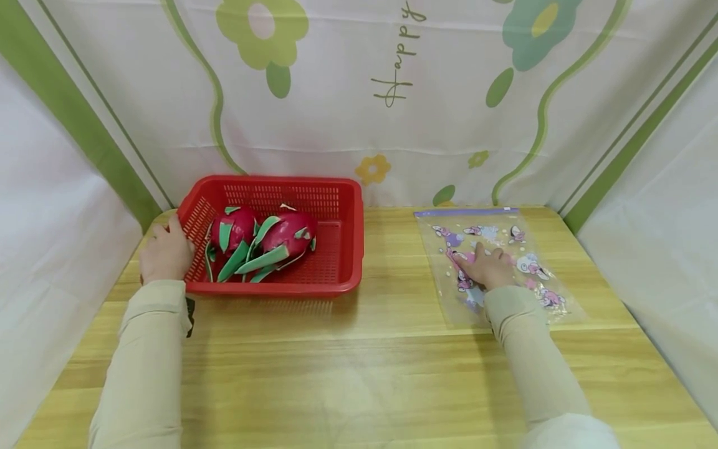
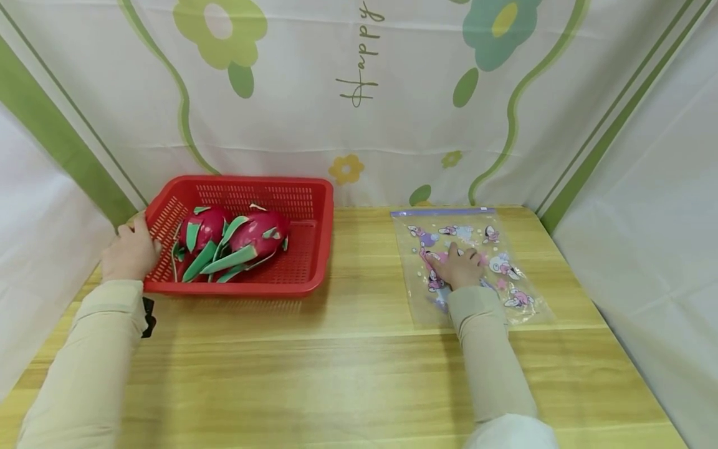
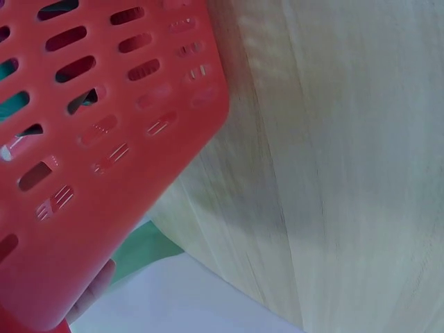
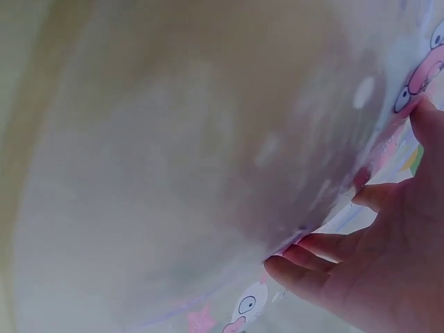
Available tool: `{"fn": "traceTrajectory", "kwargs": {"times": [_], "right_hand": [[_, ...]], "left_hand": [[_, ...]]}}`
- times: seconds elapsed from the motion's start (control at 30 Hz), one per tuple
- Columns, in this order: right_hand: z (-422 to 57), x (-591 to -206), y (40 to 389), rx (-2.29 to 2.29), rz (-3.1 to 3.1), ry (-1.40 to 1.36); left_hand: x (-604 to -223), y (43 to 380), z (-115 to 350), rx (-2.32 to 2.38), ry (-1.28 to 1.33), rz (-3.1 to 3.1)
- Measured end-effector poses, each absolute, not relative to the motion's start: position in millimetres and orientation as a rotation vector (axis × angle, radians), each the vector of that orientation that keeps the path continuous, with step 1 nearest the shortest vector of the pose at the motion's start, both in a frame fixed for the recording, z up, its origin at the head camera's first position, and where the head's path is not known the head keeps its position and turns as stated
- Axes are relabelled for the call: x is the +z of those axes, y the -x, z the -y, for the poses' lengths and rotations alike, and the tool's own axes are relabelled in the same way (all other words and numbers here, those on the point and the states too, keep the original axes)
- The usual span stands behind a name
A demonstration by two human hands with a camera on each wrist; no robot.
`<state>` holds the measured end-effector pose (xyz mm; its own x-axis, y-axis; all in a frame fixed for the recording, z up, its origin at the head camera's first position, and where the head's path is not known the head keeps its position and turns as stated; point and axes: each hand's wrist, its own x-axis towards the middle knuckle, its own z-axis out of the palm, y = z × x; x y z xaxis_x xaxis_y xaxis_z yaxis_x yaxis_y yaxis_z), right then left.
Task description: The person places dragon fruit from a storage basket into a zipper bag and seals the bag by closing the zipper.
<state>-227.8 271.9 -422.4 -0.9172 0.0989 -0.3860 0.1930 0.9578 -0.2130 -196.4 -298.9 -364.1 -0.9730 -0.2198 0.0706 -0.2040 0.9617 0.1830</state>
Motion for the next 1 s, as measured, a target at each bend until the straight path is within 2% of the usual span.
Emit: {"fn": "traceTrajectory", "kwargs": {"times": [0.47, 0.83, 1.0], "right_hand": [[-275, -411, 234, -0.397, -2.593, -0.175], [-291, -398, 236, -0.31, -2.632, 0.174], [-299, -390, 240, -0.435, -2.67, 0.11]], "left_hand": [[-359, 197, 302, -0.304, -0.371, 3.042], [-357, 198, 305, -0.298, -0.381, 3.056], [-358, 197, 305, -0.287, -0.374, 3.055]]}}
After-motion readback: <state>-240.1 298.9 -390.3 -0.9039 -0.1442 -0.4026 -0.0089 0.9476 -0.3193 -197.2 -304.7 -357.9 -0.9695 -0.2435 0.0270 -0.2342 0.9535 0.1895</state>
